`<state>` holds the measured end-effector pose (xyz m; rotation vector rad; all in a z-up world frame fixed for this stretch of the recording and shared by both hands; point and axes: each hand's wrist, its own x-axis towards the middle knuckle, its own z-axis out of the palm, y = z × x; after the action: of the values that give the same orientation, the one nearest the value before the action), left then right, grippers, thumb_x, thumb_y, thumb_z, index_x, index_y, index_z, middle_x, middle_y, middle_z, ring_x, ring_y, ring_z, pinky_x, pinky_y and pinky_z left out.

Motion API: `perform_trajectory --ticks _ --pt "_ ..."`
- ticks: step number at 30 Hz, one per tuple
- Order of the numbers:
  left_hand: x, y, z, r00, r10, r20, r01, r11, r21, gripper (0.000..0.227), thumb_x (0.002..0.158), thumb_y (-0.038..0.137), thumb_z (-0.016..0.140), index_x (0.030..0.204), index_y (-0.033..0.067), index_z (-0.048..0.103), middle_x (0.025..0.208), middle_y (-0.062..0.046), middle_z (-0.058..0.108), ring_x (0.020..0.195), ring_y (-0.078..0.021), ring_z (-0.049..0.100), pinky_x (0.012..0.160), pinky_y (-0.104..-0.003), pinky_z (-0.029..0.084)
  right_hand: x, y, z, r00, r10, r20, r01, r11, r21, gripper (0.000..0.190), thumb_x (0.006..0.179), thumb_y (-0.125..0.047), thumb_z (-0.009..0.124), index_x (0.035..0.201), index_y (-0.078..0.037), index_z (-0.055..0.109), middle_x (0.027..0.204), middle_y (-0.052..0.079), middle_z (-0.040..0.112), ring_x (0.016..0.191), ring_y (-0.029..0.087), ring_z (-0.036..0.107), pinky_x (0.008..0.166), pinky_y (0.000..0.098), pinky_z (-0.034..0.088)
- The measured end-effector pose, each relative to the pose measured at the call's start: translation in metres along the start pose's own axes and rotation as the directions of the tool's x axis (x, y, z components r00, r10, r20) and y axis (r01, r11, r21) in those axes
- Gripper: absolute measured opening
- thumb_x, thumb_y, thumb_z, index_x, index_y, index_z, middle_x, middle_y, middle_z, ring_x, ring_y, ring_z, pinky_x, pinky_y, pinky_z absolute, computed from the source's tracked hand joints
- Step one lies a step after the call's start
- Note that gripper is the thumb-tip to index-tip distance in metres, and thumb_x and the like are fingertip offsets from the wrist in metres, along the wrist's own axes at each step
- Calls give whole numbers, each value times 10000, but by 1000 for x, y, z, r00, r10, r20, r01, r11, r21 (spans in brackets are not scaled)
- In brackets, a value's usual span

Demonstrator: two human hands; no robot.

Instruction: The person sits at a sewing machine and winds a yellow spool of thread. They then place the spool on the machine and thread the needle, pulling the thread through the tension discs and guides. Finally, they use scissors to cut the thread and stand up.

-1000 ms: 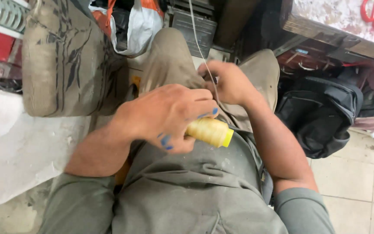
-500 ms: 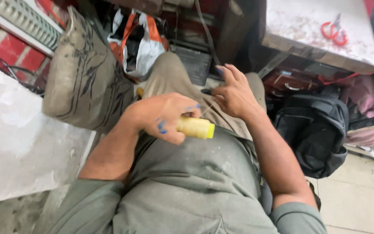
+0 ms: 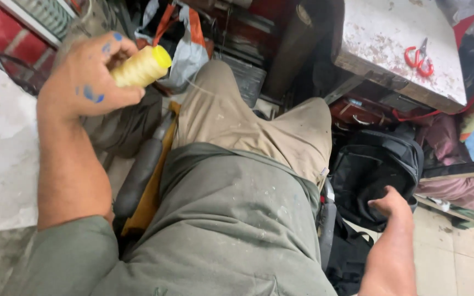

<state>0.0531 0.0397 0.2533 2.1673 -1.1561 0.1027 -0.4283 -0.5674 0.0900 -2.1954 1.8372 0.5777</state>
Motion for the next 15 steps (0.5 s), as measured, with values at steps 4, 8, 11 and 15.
perform_trajectory --ticks 4,8,11,15 --pt "28 9 48 969 247 -15 -247 968 -37 422 810 195 810 1167 43 644 1049 -117 642 954 -294 610 811 -428 442 -58 -63 -51 964 -205 -168 204 979 -22 985 798 -368 774 1636 -156 300 1452 307 559 1296 509 556 1058 532 452" --pt "59 49 103 932 358 51 -349 927 -137 443 712 261 770 1117 100 688 1000 -104 624 849 -278 602 747 -396 446 -165 -176 -72 434 -738 -517 900 387 202 768 838 -215 855 1488 -77 470 1394 197 580 1233 308 640 1039 416 477" --pt "71 77 126 917 385 105 -354 907 -227 414 700 254 756 1090 132 692 966 -78 608 835 -258 612 758 -377 452 -213 -245 -67 79 -858 -508 992 19 122 919 803 -276 908 1520 -30 389 1524 200 448 1377 325 525 1166 435 400" --pt "74 92 144 932 310 190 -254 929 -268 513 692 288 746 1159 98 653 955 -61 597 827 -243 588 760 -380 459 -212 -306 -45 -156 -868 -472 966 -234 110 792 887 -377 838 1490 -39 451 1495 197 520 1455 360 442 1197 506 388"
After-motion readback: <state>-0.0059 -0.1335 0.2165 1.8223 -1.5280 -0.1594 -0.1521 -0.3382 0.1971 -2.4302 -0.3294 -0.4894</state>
